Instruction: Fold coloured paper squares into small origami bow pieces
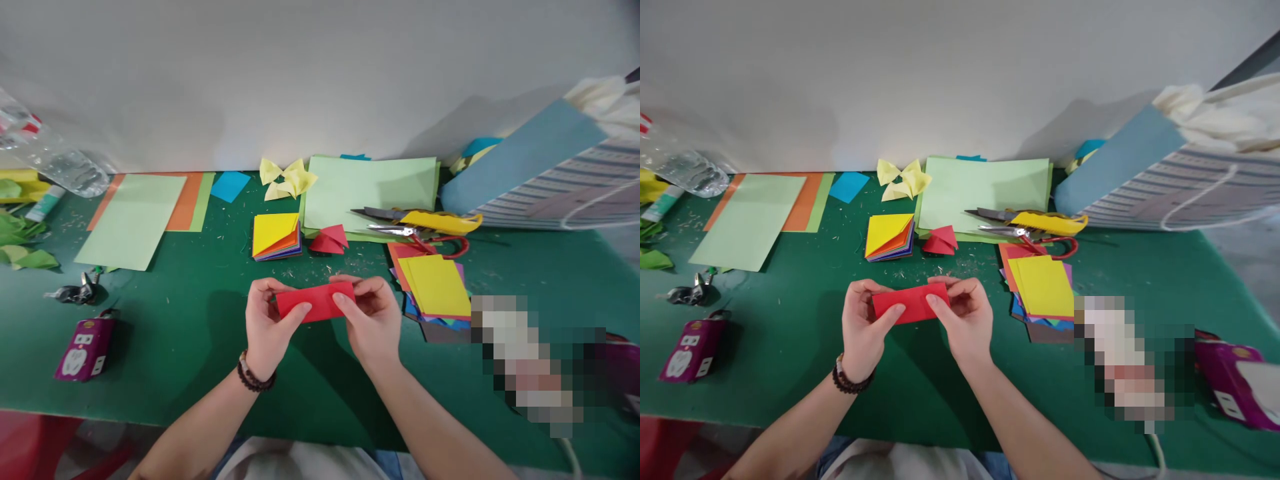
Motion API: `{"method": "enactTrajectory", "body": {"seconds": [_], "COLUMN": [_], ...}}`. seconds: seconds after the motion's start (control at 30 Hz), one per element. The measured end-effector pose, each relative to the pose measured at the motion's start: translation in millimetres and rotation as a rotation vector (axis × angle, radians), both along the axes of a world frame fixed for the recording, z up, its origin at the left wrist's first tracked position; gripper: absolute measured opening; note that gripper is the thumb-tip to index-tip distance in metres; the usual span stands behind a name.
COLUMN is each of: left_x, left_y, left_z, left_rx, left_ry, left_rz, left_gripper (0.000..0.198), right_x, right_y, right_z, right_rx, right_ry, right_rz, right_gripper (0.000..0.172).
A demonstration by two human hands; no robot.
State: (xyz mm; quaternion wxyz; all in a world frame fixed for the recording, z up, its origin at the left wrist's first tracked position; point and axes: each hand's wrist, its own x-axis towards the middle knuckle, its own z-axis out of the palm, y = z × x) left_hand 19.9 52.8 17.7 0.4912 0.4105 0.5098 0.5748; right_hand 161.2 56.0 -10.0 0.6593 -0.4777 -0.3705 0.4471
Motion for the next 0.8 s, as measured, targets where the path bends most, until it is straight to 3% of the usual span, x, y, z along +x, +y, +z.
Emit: {"method": "enactTrajectory", "body": {"seconds": [0.23,0.8], "left_x": [0.4,-3.3], "left_y": [0.7,2.9], "left_z": [-0.3,-4.4], "left_rx": [-0.043,-0.148], "left_ry": [-0.027,-0.058], "left_rz": [-0.03,-0.052], "left_gripper": [0.04,0.043], "right_x": [2.2,3.1], "right_y": [-0.4,-3.6], "right_z": [1.8,1.2], "right_rx": [-0.078,-0.035], "right_ry": [-0.046,-0.143], "right_rz": [0.008,0.043], "right_gripper": [0.042,0.038]}}
